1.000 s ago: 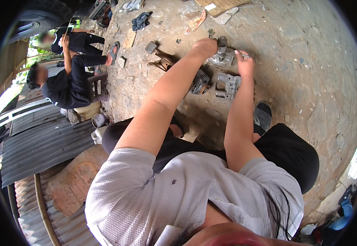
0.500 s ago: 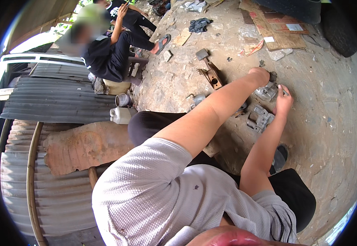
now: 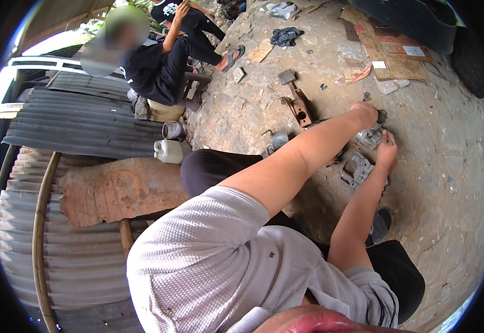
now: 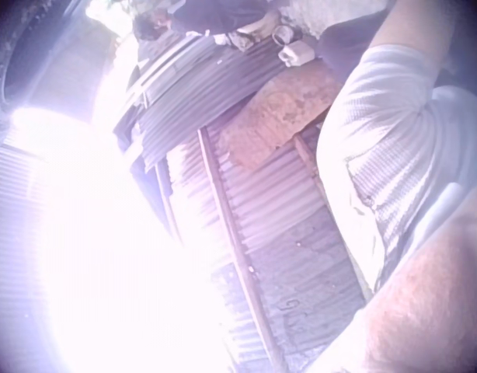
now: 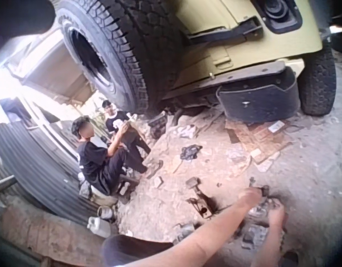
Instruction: The person sits on the ground and assembles small mechanical components, including a motor and a metal housing, using a screwdriver to tighten screws. The person handles parts one at a time, aligns them, and secures them together.
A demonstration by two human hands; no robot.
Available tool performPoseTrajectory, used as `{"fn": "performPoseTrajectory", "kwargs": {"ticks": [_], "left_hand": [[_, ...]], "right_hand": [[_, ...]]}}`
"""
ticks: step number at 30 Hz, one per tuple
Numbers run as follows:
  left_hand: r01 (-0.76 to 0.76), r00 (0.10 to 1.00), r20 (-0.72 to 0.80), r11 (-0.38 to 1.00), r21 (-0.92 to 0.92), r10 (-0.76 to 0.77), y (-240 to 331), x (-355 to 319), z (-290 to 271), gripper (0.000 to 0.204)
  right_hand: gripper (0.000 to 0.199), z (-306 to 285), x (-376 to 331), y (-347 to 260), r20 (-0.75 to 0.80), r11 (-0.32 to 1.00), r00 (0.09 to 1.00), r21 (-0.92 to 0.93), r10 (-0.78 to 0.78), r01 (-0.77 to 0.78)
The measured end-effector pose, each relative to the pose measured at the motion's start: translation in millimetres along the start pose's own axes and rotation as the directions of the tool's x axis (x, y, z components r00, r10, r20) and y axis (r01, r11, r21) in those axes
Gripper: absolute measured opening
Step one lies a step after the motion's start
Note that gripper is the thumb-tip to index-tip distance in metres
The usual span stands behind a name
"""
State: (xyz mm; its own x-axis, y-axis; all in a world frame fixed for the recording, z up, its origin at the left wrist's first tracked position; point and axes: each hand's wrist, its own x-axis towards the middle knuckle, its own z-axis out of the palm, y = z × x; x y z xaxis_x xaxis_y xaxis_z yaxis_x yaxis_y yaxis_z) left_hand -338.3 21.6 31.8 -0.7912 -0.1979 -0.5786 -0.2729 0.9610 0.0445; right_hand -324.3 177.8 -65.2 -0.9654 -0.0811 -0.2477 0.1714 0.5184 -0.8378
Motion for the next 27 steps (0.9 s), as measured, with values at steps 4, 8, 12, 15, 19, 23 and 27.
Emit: {"fn": "performPoseTrajectory", "kwargs": {"ticks": [4, 8, 12, 15, 19, 23, 27], "left_hand": [[0.000, 1.000, -0.001, 1.000, -0.001, 0.000, 1.0, 0.3, -1.0, 0.031], [-0.026, 0.999, -0.020, 1.000, -0.007, 0.026, 2.8, 1.4, -1.4, 0.031], [0.038, 0.999, -0.008, 0.999, 0.007, -0.038, -4.9, 4.6, 6.8, 0.030], [-0.049, 0.998, -0.034, 0.998, 0.046, 0.051, -8.1, 9.9, 15.8, 0.028], [-0.051, 0.996, -0.068, 0.998, 0.030, 0.053, 0.8, -0.7, 17.4, 0.028], [-0.022, 0.999, -0.023, 1.000, 0.000, 0.022, -2.5, -9.1, 17.1, 0.033], [-0.029, 0.998, -0.062, 1.000, -0.004, 0.028, -1.0, -16.5, 19.5, 0.033]], "right_hand": [[0.037, -13.2, -2.1, -14.1, 0.039, 0.999, 0.999, -0.042, 0.030, -0.028], [0.037, -17.0, 23.6, 16.7, 0.042, 0.998, 0.999, 0.068, -0.021, 0.019], [0.037, -38.1, 38.5, 27.1, 0.070, 0.951, 0.997, 0.309, 0.012, -0.033], [0.037, -66.5, 33.2, 28.4, -0.022, 0.954, 0.999, 0.295, -0.047, 0.051], [0.035, -74.8, 29.2, 25.0, -0.059, 0.856, 0.992, 0.513, 0.110, -0.064], [0.032, -55.4, 23.2, 16.3, -0.005, 0.873, 0.994, 0.480, 0.108, -0.093], [0.035, -36.8, 23.4, 31.0, 0.005, 0.972, 1.000, 0.233, 0.018, -0.019]]}}
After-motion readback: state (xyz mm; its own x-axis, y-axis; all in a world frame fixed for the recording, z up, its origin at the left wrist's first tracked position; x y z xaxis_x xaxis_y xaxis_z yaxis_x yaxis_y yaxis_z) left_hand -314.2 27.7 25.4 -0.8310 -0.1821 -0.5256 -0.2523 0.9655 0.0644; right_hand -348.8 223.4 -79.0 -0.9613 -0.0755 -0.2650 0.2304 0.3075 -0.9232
